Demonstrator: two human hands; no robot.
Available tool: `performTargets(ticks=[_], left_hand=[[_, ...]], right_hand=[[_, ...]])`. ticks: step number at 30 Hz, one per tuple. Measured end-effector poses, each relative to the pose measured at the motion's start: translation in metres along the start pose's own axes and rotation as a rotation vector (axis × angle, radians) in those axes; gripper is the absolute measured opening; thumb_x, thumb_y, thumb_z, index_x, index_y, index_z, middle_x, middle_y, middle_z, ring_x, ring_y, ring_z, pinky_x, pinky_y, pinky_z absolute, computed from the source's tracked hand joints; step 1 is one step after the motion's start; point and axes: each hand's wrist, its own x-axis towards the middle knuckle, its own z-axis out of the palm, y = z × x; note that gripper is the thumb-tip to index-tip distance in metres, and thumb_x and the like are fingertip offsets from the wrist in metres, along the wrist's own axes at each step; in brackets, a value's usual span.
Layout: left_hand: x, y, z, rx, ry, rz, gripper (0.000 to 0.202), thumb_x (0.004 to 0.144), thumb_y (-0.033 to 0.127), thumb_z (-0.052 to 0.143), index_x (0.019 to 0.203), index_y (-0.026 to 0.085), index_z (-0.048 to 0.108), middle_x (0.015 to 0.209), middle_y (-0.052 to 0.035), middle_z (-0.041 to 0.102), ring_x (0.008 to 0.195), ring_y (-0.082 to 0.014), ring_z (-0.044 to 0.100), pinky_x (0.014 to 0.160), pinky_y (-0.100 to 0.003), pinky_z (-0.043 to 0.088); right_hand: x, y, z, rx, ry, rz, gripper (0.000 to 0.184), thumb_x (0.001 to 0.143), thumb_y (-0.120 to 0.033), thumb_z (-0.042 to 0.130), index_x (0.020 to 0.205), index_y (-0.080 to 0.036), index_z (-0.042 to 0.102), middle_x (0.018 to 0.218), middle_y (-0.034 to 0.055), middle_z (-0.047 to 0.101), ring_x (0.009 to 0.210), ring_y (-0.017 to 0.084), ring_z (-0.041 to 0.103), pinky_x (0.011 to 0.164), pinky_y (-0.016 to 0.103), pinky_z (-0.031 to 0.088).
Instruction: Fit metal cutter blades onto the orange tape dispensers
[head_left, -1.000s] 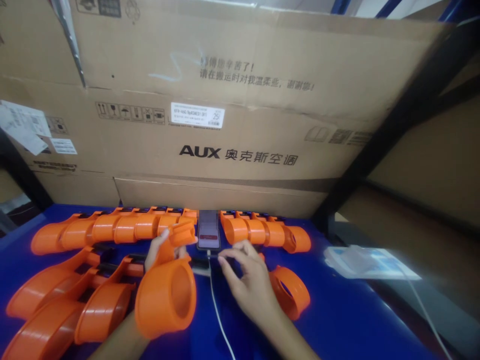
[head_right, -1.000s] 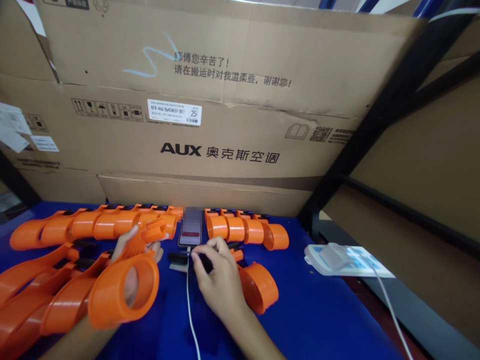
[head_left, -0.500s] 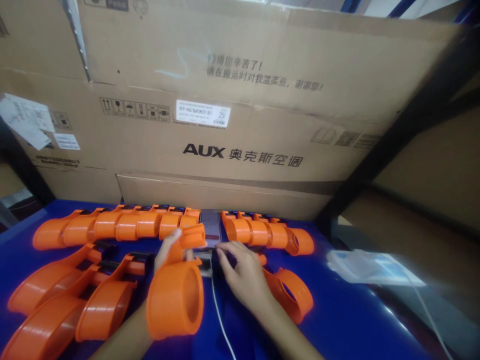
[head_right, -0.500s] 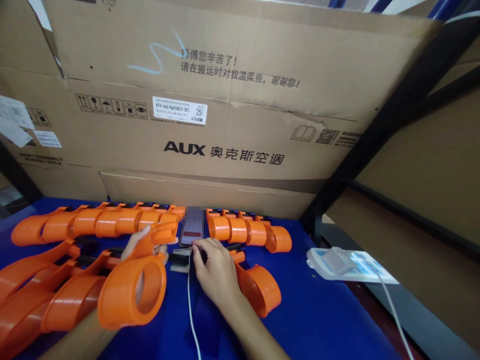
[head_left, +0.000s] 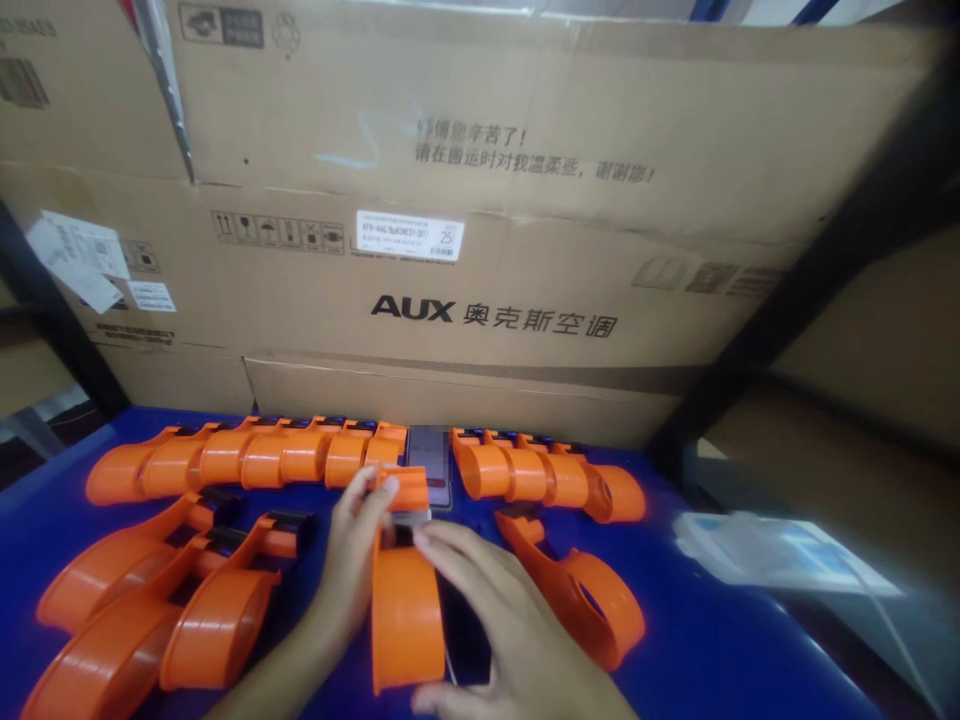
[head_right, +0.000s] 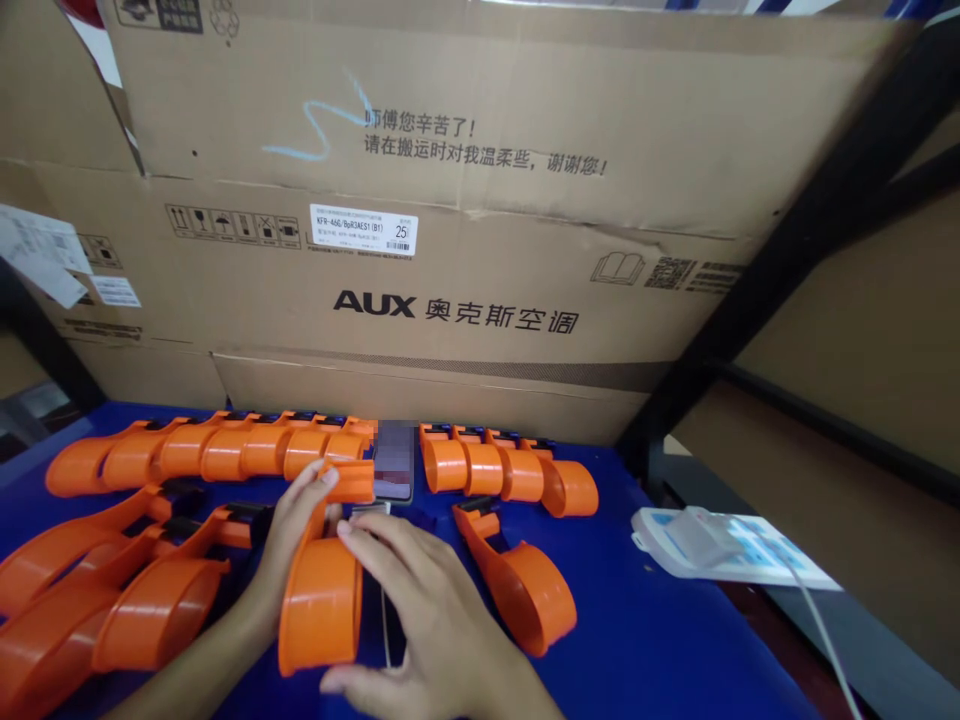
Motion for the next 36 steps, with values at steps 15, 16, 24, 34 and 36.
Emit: performTargets(ticks=[15, 16, 24, 34, 36], left_hand=[[-0.038, 0.045, -0.045, 1.238, -0.613, 0.824, 0.095, 0.078, 0.054, 0.080, 0.157, 0.030, 0.033, 0.150, -0.0138, 0.055, 0.132, -0.0387, 0.053, 0.110, -0.055, 0.044], [-0.039, 0.049, -0.052, 1.301, -0.618, 0.847, 0.092, 0.079, 0.053, 0.079, 0.157, 0.030, 0.034, 0.147, -0.0137, 0.057, 0.130, -0.0380, 0.056, 0.108, -0.054, 0.047], [-0.042, 0.077, -0.101, 1.574, -0.528, 0.855, 0.071, 0.086, 0.040, 0.072, 0.151, 0.031, 0.045, 0.139, -0.0101, 0.066, 0.123, -0.0347, 0.064, 0.103, -0.049, 0.053], [-0.053, 0.075, -0.153, 1.819, -0.639, 0.839, 0.085, 0.077, 0.033, 0.071, 0.156, 0.035, 0.040, 0.151, -0.0060, 0.057, 0.133, -0.0396, 0.057, 0.108, -0.056, 0.046], [-0.055, 0.074, -0.154, 1.854, -0.641, 0.821, 0.084, 0.080, 0.034, 0.070, 0.157, 0.037, 0.036, 0.153, -0.0046, 0.055, 0.135, -0.0395, 0.055, 0.109, -0.057, 0.046]], right_hand=[[0.010, -0.004, -0.008, 0.234, 0.117, 0.151, 0.088, 0.077, -0.037, 0.085, 0.154, -0.030, 0.042, 0.147, 0.0133, 0.055, 0.133, 0.036, 0.056, 0.111, 0.053, 0.049], [0.011, -0.005, -0.007, 0.249, 0.079, 0.149, 0.088, 0.076, -0.036, 0.086, 0.153, -0.031, 0.043, 0.149, 0.0131, 0.054, 0.134, 0.035, 0.055, 0.111, 0.053, 0.049], [0.015, -0.012, -0.007, 0.283, 0.099, 0.201, 0.067, 0.088, -0.023, 0.074, 0.149, -0.034, 0.049, 0.147, 0.0100, 0.057, 0.124, 0.029, 0.063, 0.097, 0.046, 0.059], [0.019, -0.011, -0.008, 0.277, 0.278, 0.204, 0.029, 0.097, -0.016, 0.059, 0.120, -0.029, 0.070, 0.115, 0.0059, 0.069, 0.085, 0.019, 0.068, 0.075, 0.035, 0.059], [0.019, -0.011, -0.007, 0.275, 0.275, 0.206, 0.028, 0.097, -0.016, 0.058, 0.119, -0.028, 0.070, 0.116, 0.0063, 0.069, 0.086, 0.019, 0.068, 0.075, 0.035, 0.059]])
